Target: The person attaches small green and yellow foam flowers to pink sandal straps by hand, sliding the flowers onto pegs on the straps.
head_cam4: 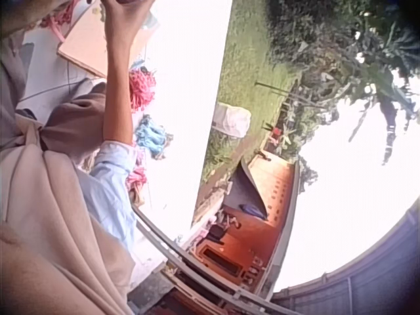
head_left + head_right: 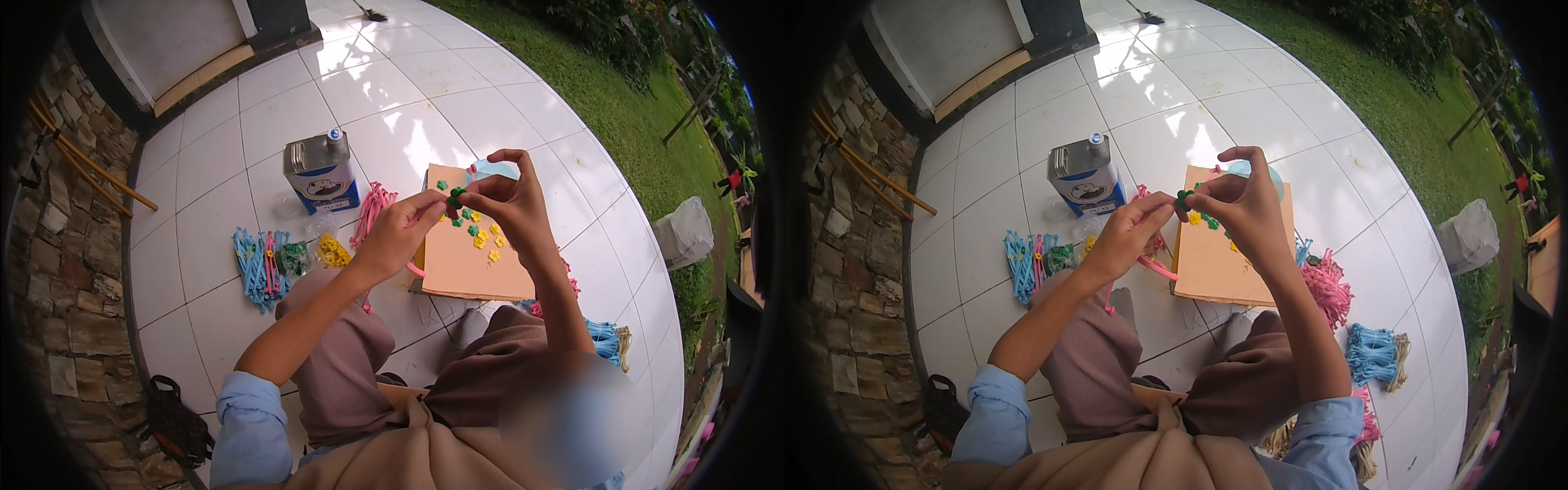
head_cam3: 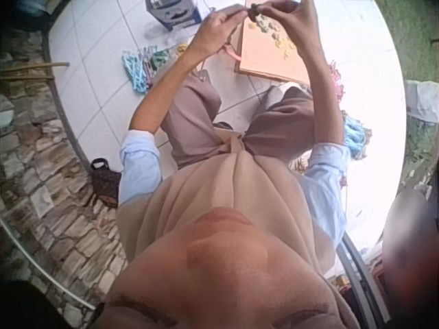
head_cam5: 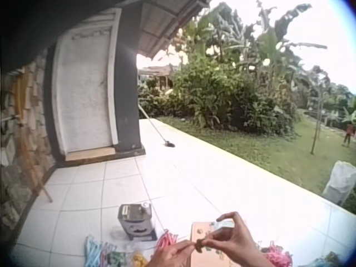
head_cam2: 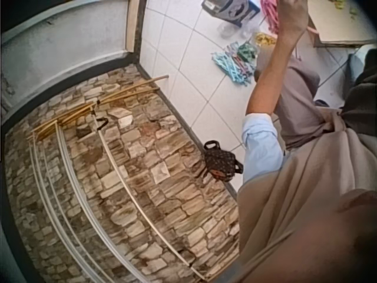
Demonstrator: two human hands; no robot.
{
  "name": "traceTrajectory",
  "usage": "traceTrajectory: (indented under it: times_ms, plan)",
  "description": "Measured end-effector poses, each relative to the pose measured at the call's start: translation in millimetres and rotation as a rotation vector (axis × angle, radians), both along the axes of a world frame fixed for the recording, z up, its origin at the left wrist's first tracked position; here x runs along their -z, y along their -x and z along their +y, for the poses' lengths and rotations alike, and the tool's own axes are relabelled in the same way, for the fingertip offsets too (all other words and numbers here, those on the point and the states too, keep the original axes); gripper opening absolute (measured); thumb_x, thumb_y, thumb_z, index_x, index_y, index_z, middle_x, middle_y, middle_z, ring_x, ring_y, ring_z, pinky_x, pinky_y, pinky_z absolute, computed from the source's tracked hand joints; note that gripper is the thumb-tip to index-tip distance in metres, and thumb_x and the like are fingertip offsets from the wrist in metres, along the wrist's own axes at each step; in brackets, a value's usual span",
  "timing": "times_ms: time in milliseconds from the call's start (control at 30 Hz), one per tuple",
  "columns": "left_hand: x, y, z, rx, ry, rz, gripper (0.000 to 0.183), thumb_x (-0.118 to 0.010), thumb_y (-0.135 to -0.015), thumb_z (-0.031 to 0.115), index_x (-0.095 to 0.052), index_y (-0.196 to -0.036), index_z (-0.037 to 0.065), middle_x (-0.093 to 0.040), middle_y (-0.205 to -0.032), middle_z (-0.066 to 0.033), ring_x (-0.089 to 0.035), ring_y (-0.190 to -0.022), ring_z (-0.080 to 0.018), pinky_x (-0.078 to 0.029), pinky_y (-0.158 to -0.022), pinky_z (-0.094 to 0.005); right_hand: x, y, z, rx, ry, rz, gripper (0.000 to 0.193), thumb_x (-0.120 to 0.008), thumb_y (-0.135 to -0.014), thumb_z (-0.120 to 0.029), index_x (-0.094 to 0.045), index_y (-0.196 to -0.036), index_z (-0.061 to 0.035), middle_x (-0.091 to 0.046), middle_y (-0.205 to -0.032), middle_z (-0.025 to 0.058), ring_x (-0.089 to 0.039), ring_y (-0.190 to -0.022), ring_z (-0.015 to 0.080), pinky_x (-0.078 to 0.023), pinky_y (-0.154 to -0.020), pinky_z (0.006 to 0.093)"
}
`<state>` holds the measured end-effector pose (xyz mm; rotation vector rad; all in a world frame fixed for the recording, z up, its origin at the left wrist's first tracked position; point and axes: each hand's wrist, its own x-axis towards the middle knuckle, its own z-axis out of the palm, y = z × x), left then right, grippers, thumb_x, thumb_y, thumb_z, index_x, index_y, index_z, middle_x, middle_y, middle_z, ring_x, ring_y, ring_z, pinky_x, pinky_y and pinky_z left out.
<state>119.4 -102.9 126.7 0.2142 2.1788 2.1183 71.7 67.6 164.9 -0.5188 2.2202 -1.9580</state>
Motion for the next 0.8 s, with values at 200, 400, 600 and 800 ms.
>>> traceTrajectory:
  times_ms: [200, 400, 600, 800]
  plan:
    - [0, 0, -1, 0.061, -0.056, 0.000, 0.021, -0.043, -0.095, 0.020, -0.056, -0.105, 0.006, -0.028, -0.054, 0.0090, -0.024, -0.044, -0.0002, -0.021, -0.041, -0.0181, 3, -2, -4, 0.032, -0.012, 0.077, 0.051, -0.072, -0.072, -0.008, -0.036, -0.107, -0.0015, -0.062, -0.073, 0.0076, -0.061, -0.068, 0.0127, -0.046, -0.062, 0.0232]
    - [3, 1, -7, 0.107, -0.031, 0.019, 0.020, -0.042, -0.096, 0.019, -0.056, -0.102, 0.006, -0.030, -0.054, 0.0075, -0.026, -0.045, -0.0003, -0.023, -0.042, -0.0188, 8, -2, -2, 0.076, -0.331, 0.315, 0.057, -0.071, -0.075, -0.016, -0.035, -0.117, -0.0047, -0.060, -0.090, 0.0085, -0.052, -0.086, 0.0123, -0.043, -0.064, 0.0251]
    - [-2, -2, -2, -0.060, 0.245, 0.238, 0.021, -0.046, -0.094, 0.021, -0.059, -0.097, 0.004, -0.050, -0.063, 0.0021, -0.041, -0.053, -0.0024, -0.036, -0.049, -0.0212, -4, -4, -1, 0.002, -0.290, 0.341, 0.061, -0.070, -0.075, -0.018, -0.034, -0.123, -0.0070, -0.063, -0.095, 0.0056, -0.050, -0.092, 0.0173, -0.036, -0.082, 0.0335]
    - [0, -3, -1, -0.069, 0.333, 0.163, 0.023, -0.047, -0.093, 0.022, -0.058, -0.093, 0.002, -0.053, -0.065, -0.0022, -0.045, -0.056, -0.0047, -0.040, -0.054, -0.0230, 6, -5, -9, -0.054, -0.375, 0.354, 0.051, -0.069, -0.075, -0.011, -0.041, -0.117, -0.0123, -0.062, -0.077, 0.0029, -0.050, -0.093, 0.0187, -0.032, -0.081, 0.0346]
